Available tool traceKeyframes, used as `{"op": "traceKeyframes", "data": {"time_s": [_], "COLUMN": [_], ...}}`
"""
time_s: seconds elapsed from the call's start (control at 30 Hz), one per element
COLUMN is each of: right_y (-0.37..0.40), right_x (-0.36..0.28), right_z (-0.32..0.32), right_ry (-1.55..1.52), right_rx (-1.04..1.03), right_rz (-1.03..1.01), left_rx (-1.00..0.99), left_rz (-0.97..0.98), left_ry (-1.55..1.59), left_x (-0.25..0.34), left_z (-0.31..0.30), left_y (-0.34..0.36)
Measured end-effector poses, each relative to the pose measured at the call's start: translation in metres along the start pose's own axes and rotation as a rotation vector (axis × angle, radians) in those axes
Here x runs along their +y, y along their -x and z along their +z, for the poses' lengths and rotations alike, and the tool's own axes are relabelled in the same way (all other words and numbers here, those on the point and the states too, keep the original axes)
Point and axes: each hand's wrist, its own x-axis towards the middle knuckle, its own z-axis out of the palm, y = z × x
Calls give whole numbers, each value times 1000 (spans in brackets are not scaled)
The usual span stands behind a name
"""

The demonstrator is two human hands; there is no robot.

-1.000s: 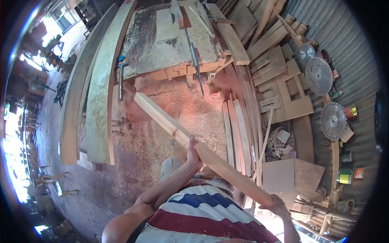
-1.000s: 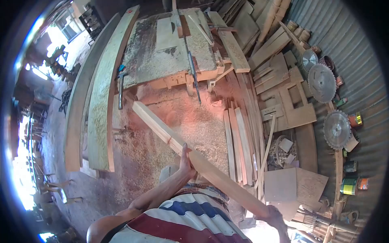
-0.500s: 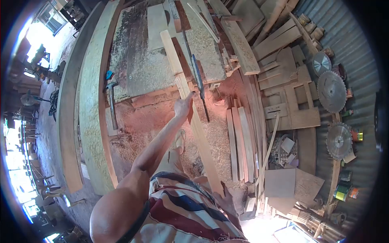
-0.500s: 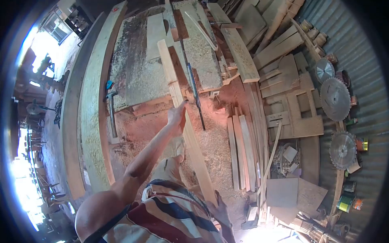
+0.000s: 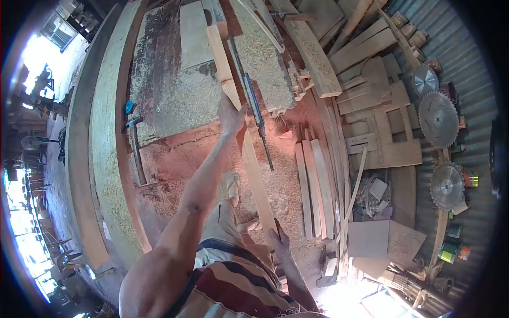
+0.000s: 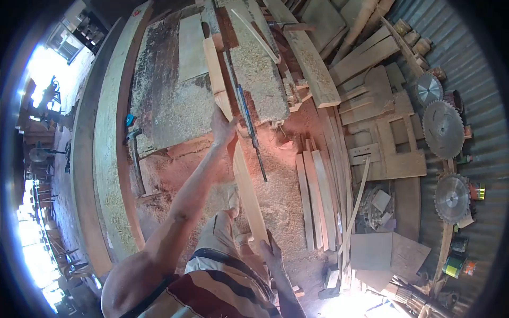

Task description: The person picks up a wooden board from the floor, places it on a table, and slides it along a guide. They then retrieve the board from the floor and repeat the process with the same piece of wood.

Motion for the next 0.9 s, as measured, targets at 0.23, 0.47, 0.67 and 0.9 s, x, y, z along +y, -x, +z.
{"op": "traceKeyframes", "data": {"time_s": [0.23,0.47,0.67,0.9], "right_y": [-26,-35,-62,-82], "right_x": [-2,-16,11,-13], "right_z": [17,25,23,28], "right_ry": [-15,34,-26,-30], "right_rx": [-50,-41,-22,-43], "right_rz": [-35,-2,-43,-23], "left_rx": [-25,-57,-45,-26], "left_rz": [52,55,70,89], "left_ry": [91,108,204,201], "left_x": [-53,-72,-58,-74], "left_z": [10,22,22,30], "left_y": [-29,-45,-59,-81]}}
